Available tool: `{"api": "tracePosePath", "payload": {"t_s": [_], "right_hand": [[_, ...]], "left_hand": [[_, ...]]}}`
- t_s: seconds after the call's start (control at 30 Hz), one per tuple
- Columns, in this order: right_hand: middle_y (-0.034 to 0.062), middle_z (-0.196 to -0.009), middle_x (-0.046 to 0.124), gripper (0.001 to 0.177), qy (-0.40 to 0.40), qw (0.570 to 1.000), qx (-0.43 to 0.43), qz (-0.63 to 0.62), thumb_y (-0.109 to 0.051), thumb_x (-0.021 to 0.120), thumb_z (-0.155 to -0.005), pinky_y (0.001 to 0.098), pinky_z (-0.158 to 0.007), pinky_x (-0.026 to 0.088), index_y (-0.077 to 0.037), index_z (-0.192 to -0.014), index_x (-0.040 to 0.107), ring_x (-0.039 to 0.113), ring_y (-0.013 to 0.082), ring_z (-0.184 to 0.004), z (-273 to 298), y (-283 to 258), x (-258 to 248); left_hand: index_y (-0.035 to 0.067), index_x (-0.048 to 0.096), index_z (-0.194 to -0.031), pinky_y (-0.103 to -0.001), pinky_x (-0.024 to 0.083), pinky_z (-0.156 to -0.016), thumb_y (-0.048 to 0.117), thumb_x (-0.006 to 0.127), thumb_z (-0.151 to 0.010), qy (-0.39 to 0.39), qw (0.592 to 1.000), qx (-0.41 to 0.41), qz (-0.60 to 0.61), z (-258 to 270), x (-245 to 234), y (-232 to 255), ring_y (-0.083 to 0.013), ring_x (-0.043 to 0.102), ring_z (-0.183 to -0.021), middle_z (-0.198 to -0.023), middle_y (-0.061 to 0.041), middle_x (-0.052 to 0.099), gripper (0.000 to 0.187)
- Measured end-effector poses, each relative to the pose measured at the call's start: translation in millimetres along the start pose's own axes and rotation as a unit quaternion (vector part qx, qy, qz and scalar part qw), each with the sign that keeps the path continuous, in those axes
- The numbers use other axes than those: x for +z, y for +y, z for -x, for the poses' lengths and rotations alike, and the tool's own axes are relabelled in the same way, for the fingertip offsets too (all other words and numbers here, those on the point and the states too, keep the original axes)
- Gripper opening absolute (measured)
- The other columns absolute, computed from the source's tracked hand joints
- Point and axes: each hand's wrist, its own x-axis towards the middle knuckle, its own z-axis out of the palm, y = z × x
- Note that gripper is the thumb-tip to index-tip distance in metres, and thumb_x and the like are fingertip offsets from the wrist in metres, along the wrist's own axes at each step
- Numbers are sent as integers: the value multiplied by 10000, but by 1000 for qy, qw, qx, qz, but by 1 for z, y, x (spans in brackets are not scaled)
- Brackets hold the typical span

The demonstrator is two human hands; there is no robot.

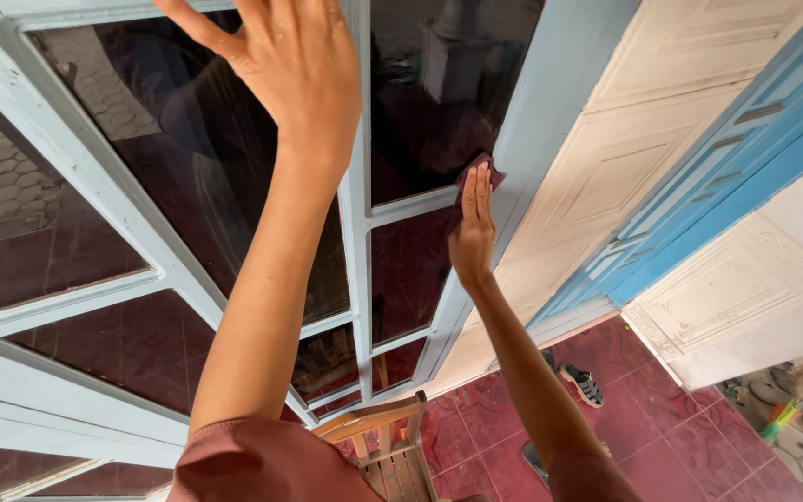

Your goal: Cleaning the glass panes of a door frame with a small cloth.

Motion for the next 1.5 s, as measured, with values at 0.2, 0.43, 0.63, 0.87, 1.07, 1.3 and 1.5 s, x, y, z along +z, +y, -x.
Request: {"api": "tracePosePath", "payload": {"t_s": [0.2, 0.43, 0.63, 0.87, 1.07, 1.3, 1.5], "right_hand": [[164, -1721, 239, 980, 82, 986, 70, -125, 334, 355, -752, 285, -1127, 505, -88, -1636, 316, 325, 329, -1599, -82, -36, -9], [110, -1674, 349, 886, 31, 990, -81, -111, 345, 356, -808, 438, -1333, 288, -98, -1569, 451, 300, 299, -1582, -21, -32, 32], [63, -1629, 431, 745, -23, 976, -205, -68, 281, 475, -904, 414, -1309, 349, -110, -1536, 508, 375, 236, -1545, -24, -14, 30], [48, -1673, 378, 877, 33, 993, -35, -112, 332, 370, -846, 288, -1283, 473, -157, -1567, 481, 369, 273, -1585, -133, -16, -35], [31, -1684, 340, 874, 22, 976, -92, -198, 324, 380, -869, 402, -1339, 290, -162, -1596, 401, 307, 255, -1573, -20, -32, 15], [125, -1625, 416, 807, 27, 994, -101, 6, 338, 391, -819, 427, -1317, 322, -38, -1528, 469, 366, 266, -1547, 6, 3, 20], [204, -1625, 393, 866, 58, 998, -3, 16, 324, 403, -720, 515, -1303, 269, 58, -1543, 415, 375, 354, -1532, -26, -8, 4]], "left_hand": [[45, 640, -1316, -851, 40, -1143, -75, 542, -946, 95, 995, 27, -11, -2, -17, -10, -385, 458, -1339, -1276, -123, 573, 402], [32, 555, -1396, -827, 20, -1153, 198, 512, -1112, 124, 992, 23, 0, -5, -11, -10, -460, 300, -1436, -1470, -220, 504, 332], [43, 588, -1403, -847, 7, -1142, 76, 441, -1119, 94, 995, 40, -13, 0, -7, -12, -428, 321, -1454, -1441, -171, 535, 322], [38, 645, -1309, -864, 79, -1035, 334, 464, -1187, 24, 1000, 5, 15, -15, -35, -8, -485, 379, -1349, -1358, -234, 565, 368], [86, 644, -1400, -856, 100, -1055, 417, 385, -1202, 46, 998, 1, -31, -12, -25, -9, -471, 338, -1376, -1487, -207, 483, 464], [34, 591, -1383, -846, 46, -1115, 255, 434, -1165, 87, 996, 27, -16, -2, -16, -11, -470, 304, -1430, -1480, -224, 506, 348], [37, 547, -1419, -835, -24, -1168, 118, 423, -1144, 116, 992, 45, -31, 0, -8, -14, -399, 311, -1469, -1323, -144, 571, 312]]}}
